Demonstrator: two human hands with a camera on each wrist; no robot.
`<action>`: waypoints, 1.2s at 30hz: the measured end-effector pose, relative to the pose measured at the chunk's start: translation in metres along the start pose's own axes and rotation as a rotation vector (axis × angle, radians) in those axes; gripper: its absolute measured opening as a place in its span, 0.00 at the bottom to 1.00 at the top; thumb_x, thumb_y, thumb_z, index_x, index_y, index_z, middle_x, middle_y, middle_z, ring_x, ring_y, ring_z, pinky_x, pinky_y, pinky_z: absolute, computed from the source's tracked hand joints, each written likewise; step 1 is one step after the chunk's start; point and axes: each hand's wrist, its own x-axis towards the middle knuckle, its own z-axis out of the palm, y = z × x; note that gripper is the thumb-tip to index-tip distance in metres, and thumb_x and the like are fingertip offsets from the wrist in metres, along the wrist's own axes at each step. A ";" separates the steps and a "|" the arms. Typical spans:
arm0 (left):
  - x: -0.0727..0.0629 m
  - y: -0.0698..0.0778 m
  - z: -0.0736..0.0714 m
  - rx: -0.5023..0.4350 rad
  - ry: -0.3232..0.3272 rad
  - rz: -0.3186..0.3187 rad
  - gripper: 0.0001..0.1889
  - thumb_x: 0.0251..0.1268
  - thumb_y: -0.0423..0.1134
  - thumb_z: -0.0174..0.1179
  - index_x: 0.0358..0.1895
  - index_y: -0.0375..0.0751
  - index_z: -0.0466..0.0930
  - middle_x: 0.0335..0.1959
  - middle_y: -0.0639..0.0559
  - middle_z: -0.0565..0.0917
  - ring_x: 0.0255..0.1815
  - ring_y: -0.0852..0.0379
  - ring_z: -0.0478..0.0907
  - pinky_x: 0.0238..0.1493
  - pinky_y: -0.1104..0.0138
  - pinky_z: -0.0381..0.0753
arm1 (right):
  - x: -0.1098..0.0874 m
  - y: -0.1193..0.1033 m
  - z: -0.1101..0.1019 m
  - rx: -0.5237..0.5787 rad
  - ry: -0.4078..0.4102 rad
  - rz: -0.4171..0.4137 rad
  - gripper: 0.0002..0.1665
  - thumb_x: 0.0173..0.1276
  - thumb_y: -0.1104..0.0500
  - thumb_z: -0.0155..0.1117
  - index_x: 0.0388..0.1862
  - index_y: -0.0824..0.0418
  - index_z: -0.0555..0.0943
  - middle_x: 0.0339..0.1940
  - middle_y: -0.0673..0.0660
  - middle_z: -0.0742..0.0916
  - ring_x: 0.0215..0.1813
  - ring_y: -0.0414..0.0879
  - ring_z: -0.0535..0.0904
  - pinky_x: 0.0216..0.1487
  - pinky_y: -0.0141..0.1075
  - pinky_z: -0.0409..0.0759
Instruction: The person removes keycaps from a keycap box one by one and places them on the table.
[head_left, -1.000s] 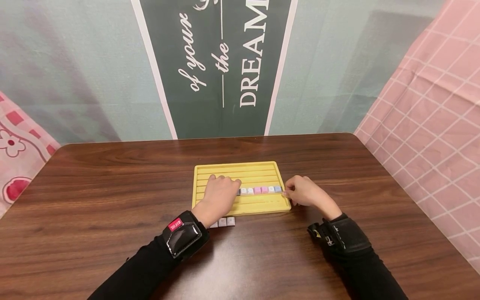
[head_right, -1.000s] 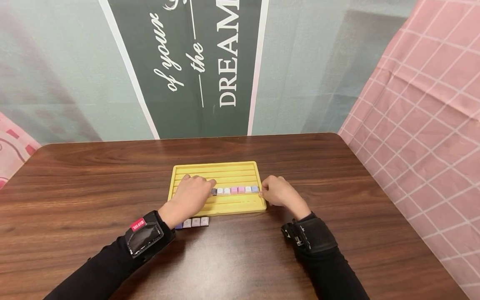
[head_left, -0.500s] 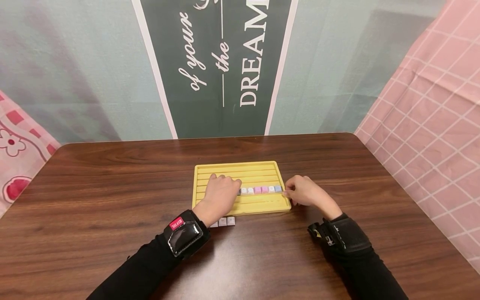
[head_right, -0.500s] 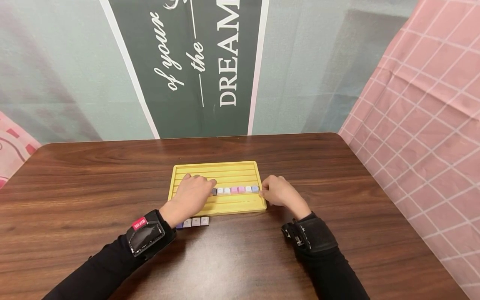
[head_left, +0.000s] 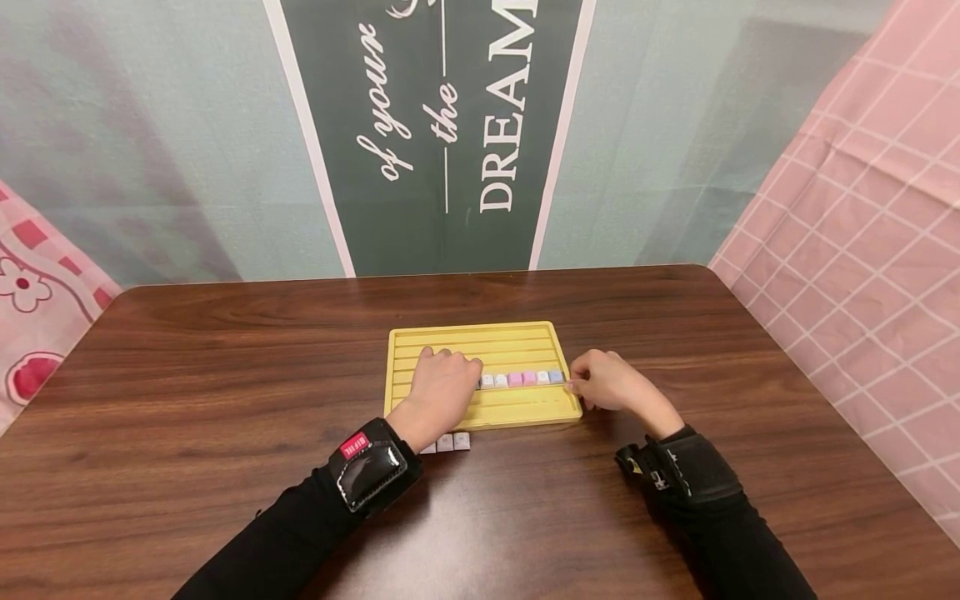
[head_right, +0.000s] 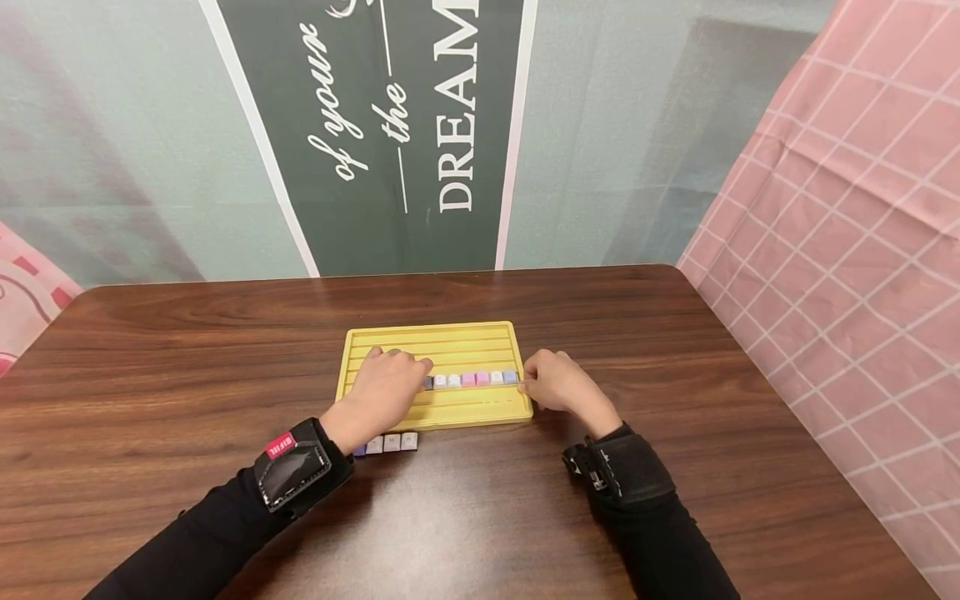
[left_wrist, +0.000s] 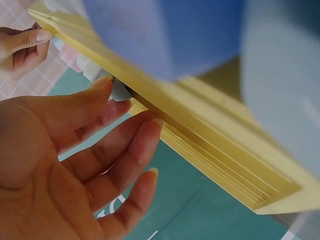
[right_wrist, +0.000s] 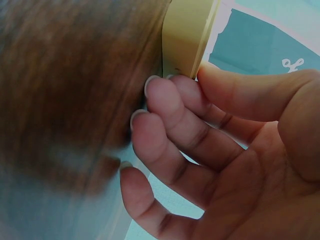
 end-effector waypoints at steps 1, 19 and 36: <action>0.000 0.000 0.000 -0.001 0.002 0.000 0.06 0.54 0.28 0.58 0.31 0.43 0.81 0.24 0.50 0.80 0.27 0.52 0.77 0.35 0.58 0.71 | 0.000 0.000 0.000 0.000 -0.001 -0.002 0.16 0.67 0.61 0.55 0.18 0.59 0.74 0.13 0.53 0.77 0.17 0.43 0.70 0.21 0.34 0.64; 0.001 0.000 -0.001 0.001 -0.004 -0.003 0.06 0.55 0.29 0.58 0.31 0.44 0.82 0.23 0.50 0.80 0.27 0.52 0.77 0.35 0.58 0.71 | 0.000 -0.001 0.000 0.006 0.003 0.008 0.16 0.67 0.61 0.55 0.18 0.60 0.74 0.13 0.53 0.77 0.17 0.44 0.69 0.21 0.34 0.63; 0.001 0.000 -0.001 0.000 0.008 -0.008 0.04 0.55 0.29 0.58 0.28 0.43 0.80 0.23 0.50 0.80 0.27 0.52 0.76 0.32 0.59 0.70 | 0.000 0.000 0.001 0.009 0.011 0.000 0.16 0.67 0.61 0.56 0.17 0.60 0.73 0.12 0.53 0.76 0.17 0.44 0.68 0.22 0.34 0.64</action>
